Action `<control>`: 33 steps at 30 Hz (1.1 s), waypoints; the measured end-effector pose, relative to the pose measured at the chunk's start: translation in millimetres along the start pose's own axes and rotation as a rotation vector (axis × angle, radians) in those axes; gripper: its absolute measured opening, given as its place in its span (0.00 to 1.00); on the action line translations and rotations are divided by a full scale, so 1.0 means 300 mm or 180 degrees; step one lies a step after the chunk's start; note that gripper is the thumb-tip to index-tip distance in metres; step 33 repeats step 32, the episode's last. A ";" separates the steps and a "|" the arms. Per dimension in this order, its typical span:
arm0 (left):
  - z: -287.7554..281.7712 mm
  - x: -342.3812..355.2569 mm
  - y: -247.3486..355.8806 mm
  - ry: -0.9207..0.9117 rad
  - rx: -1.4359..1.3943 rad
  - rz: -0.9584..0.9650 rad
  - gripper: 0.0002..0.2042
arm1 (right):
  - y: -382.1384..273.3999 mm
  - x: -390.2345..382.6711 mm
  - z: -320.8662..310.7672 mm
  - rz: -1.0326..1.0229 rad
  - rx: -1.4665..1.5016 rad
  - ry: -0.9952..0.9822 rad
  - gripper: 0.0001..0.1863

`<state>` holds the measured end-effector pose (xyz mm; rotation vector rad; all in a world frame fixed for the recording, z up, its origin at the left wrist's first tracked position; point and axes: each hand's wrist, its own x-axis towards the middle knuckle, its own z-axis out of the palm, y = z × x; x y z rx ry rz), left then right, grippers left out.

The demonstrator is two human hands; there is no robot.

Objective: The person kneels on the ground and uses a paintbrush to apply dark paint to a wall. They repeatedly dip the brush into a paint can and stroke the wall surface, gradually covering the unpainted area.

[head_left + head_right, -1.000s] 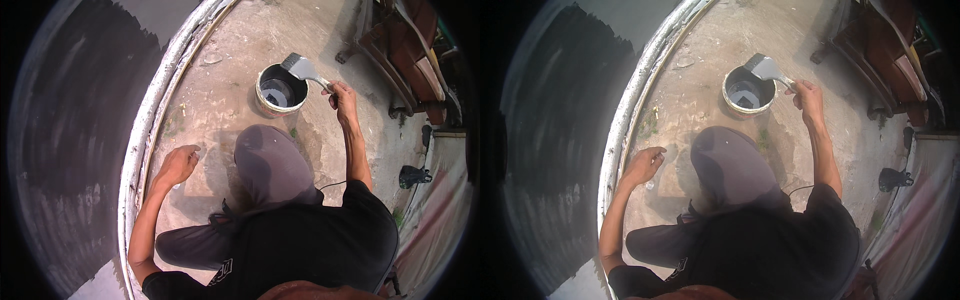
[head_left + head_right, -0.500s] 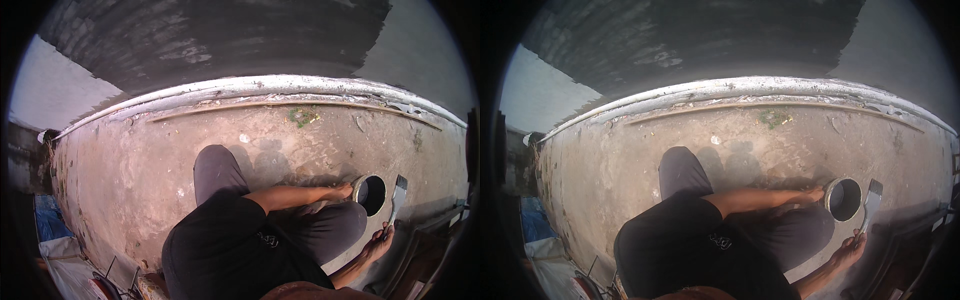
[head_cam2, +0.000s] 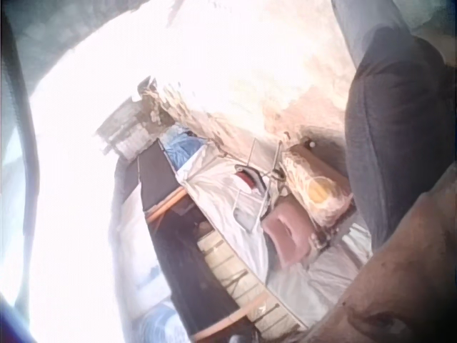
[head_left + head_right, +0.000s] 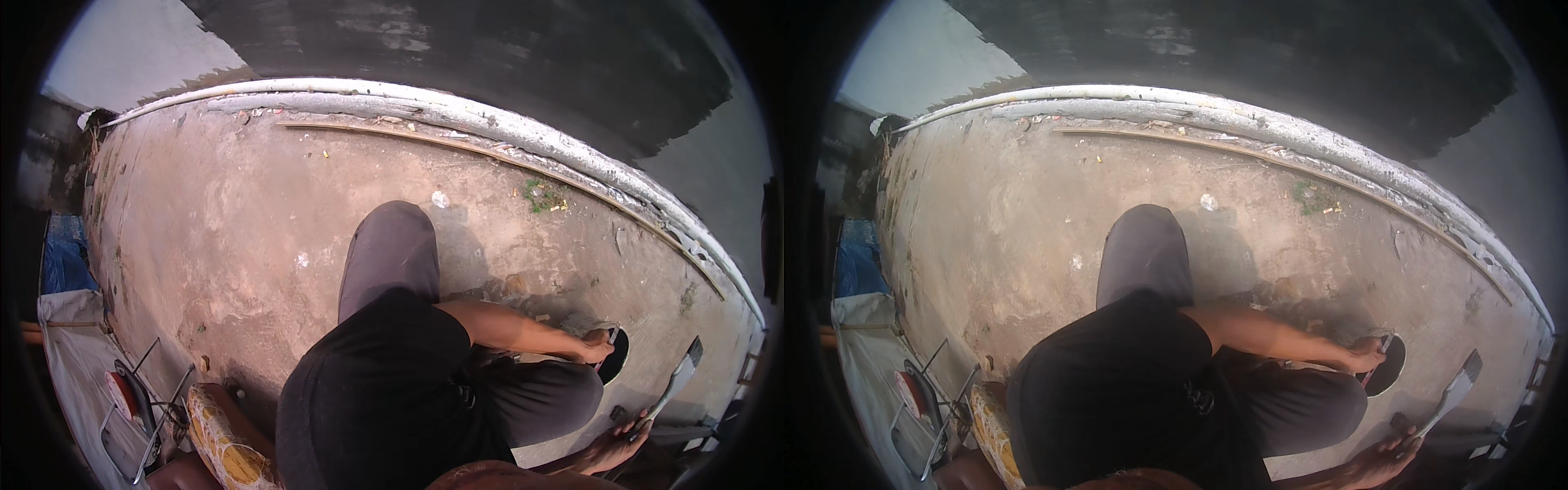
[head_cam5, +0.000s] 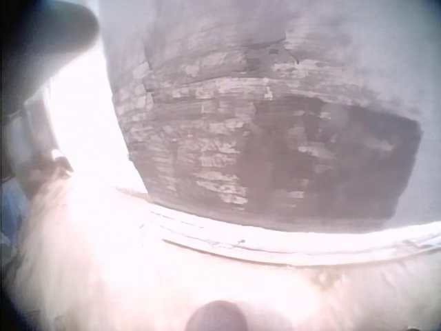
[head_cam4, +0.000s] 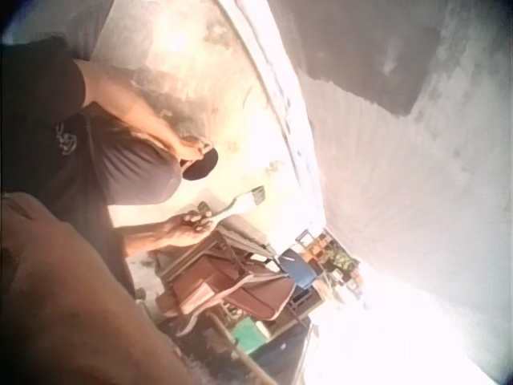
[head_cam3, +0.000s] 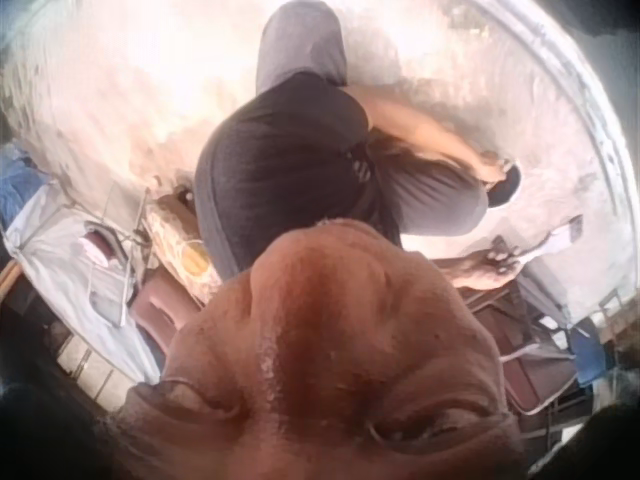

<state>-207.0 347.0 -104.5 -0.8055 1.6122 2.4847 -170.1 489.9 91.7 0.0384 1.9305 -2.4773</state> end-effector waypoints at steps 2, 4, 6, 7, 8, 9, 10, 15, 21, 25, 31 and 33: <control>0.108 0.146 -0.097 -0.0535 -0.1248 -0.0297 0.14 | -0.020 -0.006 0.002 0.0009 0.0162 -0.0639 0.17; 0.164 0.138 -0.070 -0.0924 -0.1860 -0.0527 0.13 | -0.032 -0.081 0.088 0.0010 0.0240 -0.0465 0.20; 0.173 0.080 -0.015 -0.1071 -0.1781 -0.0465 0.11 | -0.049 -0.185 0.217 -0.0028 0.0220 0.0009 0.21; 0.190 0.089 -0.018 -0.1138 -0.1859 -0.0383 0.09 | -0.018 -0.131 0.115 0.0101 0.0502 -0.0794 0.19; 0.197 0.083 -0.015 -0.1062 -0.1969 -0.0426 0.08 | -0.022 -0.176 0.194 0.0050 0.0384 -0.0424 0.19; 0.196 0.079 0.004 -0.0954 -0.2107 -0.0447 0.07 | -0.011 -0.184 0.201 -0.0077 0.0195 -0.0445 0.20; 0.194 0.078 0.027 -0.0833 -0.2258 -0.0460 0.06 | -0.002 -0.183 0.206 -0.0196 0.0003 -0.0482 0.21; 0.097 -0.064 0.145 -0.1406 -0.1933 -0.0135 0.06 | 0.017 -0.211 0.249 -0.1035 -0.0192 0.0281 0.21; -0.002 -0.184 0.306 -0.1067 -0.2295 -0.0035 0.06 | -0.052 -0.211 0.370 -0.0842 -0.1056 0.0201 0.21; -0.086 -0.323 0.468 -0.0414 -0.2505 -0.0196 0.08 | -0.217 -0.199 0.535 -0.0858 -0.1362 0.0019 0.22; -0.250 -0.592 0.651 0.0951 -0.2644 -0.0411 0.08 | -0.489 -0.163 0.751 -0.0556 -0.1675 -0.0207 0.22; -0.286 -0.648 0.673 0.1165 -0.2650 -0.0443 0.08 | -0.519 -0.157 0.760 -0.0420 -0.1568 -0.0417 0.21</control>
